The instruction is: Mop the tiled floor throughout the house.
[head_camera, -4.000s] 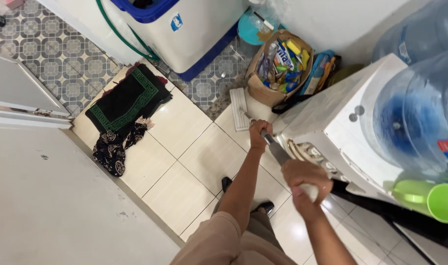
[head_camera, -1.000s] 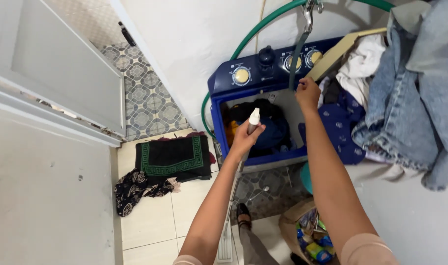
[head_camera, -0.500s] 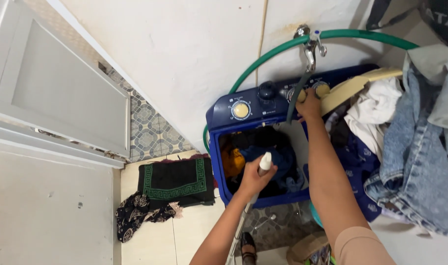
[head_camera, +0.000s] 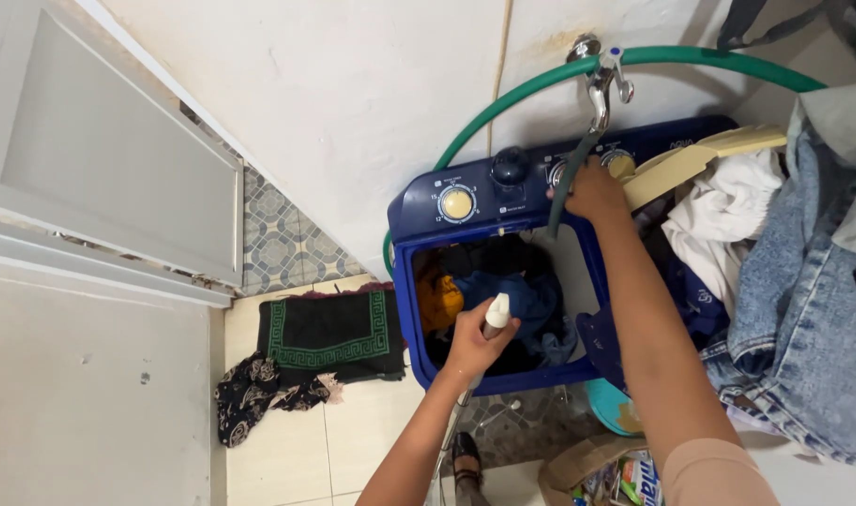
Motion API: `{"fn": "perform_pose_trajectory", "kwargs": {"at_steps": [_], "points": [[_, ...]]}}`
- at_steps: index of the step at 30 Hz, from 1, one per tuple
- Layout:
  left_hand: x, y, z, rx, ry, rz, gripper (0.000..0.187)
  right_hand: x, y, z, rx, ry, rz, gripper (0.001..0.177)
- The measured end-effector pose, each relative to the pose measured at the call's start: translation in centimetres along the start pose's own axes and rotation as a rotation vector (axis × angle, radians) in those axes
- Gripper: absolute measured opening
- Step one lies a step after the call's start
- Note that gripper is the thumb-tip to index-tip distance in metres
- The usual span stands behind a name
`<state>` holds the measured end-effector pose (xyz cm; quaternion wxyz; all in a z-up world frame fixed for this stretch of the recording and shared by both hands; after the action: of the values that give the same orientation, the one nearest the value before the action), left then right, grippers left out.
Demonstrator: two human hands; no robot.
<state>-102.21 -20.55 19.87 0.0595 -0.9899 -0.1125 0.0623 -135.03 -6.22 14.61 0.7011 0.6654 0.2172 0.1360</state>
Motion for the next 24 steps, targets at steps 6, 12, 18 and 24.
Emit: {"fn": "perform_pose_trajectory", "kwargs": {"at_steps": [6, 12, 18, 24], "points": [[0.2, 0.5, 0.1, -0.011, -0.004, -0.023, 0.017, 3.1, 5.2, 2.5, -0.574, -0.65, 0.309, 0.081], [0.2, 0.7, 0.1, -0.01, 0.045, -0.048, 0.018, -1.4, -6.2, -2.3, -0.042, 0.083, -0.056, 0.048], [0.2, 0.6, 1.1, -0.054, -0.009, -0.043, 0.02, 1.4, 6.2, 2.4, -0.326, -0.295, 0.229, 0.087], [0.5, 0.7, 0.6, -0.037, 0.009, -0.064, 0.018, -0.1, -4.2, -1.7, -0.375, -0.363, 0.263, 0.056]]}}
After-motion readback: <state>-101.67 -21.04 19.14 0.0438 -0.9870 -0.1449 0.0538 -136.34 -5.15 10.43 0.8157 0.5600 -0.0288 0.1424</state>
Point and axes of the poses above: each hand's wrist, its own x-axis away from the middle knuckle, its own y-axis out of the back of the hand, z = x × y, the point moved 7 cm from there along -x, towards the middle knuckle, and after that the axes turned 13 degrees about x, right-handed, at the moved point
